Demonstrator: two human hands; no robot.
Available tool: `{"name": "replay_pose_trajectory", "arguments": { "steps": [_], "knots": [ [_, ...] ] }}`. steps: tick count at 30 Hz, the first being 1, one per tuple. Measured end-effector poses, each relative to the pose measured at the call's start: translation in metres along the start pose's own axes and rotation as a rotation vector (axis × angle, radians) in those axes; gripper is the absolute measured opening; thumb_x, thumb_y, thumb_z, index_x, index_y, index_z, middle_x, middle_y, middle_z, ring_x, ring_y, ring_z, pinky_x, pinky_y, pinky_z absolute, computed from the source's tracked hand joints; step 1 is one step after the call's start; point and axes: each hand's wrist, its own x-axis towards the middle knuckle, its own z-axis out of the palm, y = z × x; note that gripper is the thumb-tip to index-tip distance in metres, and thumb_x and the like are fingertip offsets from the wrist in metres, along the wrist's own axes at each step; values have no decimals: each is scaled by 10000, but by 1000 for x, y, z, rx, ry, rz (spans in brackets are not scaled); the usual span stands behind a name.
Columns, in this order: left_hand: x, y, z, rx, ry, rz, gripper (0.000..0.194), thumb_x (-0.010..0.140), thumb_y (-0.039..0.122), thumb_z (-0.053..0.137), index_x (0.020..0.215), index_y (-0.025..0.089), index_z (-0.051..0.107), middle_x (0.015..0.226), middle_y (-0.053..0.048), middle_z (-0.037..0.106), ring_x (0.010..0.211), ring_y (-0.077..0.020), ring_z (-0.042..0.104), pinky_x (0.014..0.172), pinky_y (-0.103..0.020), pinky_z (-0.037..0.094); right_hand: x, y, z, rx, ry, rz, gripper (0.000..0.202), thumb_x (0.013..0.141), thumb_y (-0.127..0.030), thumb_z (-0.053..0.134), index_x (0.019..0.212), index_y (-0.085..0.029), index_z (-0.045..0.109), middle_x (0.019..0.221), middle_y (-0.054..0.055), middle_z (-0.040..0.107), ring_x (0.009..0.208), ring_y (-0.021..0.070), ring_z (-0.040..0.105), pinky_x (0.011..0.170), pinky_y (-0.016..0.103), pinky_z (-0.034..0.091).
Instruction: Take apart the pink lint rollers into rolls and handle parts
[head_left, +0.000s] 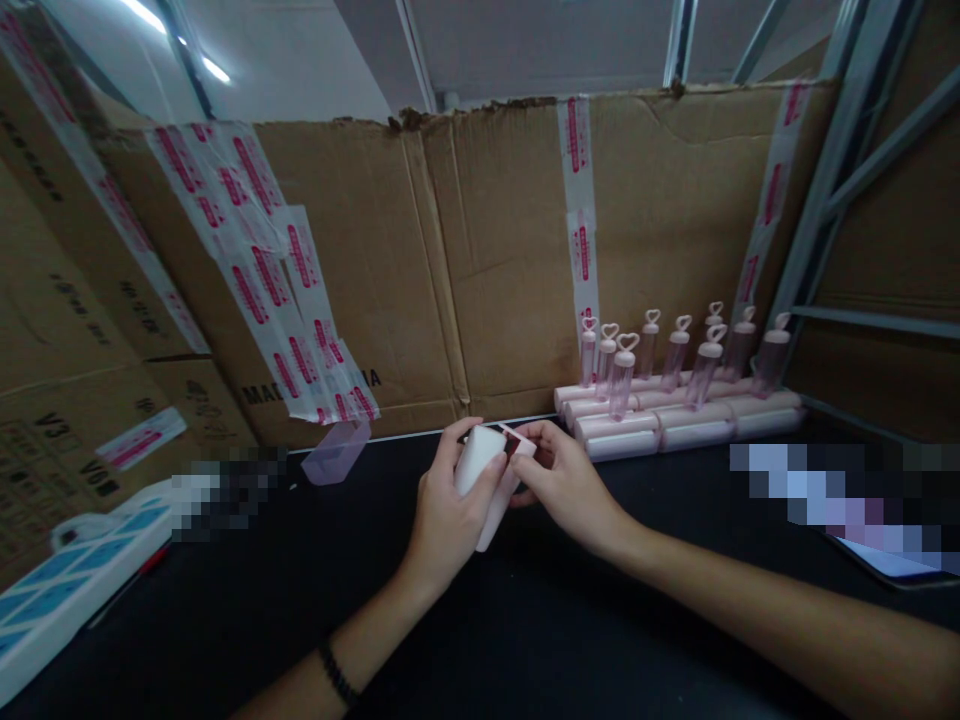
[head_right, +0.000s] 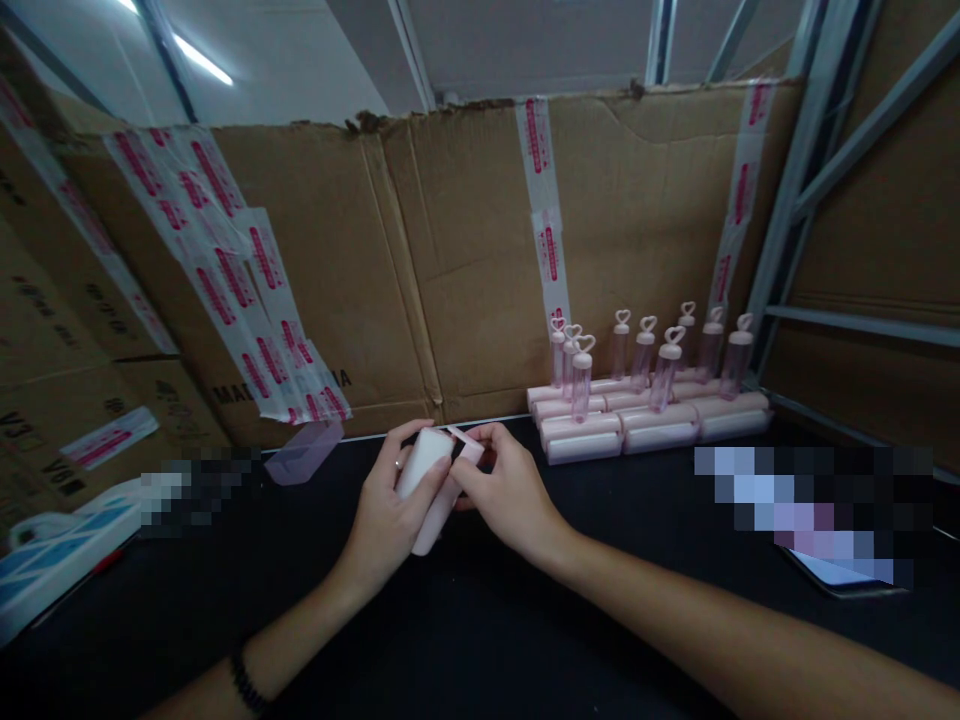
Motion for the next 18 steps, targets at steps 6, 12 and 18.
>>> {"name": "replay_pose_trajectory", "arguments": {
  "steps": [6,12,18],
  "knots": [
    [-2,4,3,101,53,8,411,901,347,647,1287,243,553,1035,-40,717,874,-206,696,779,-313,534,-1,1,3,27,24,58,238,789,-258,647,995,-179,557,933,22,595,858,194,628,577,300,644],
    [-4,6,5,156,87,-28,429,880,352,660,1285,238,575,1072,-68,727,905,-234,709,812,-352,545,-1,2,4,12,34,88,245,803,-263,628,1021,-172,561,933,31,610,837,191,630,585,311,643],
    [-7,7,9,229,77,30,402,875,309,651,1269,254,594,1051,-59,748,949,-250,725,827,-357,561,1,-2,3,20,-1,165,168,813,-272,616,942,-165,603,856,27,625,771,181,645,571,290,629]
  ]
}}
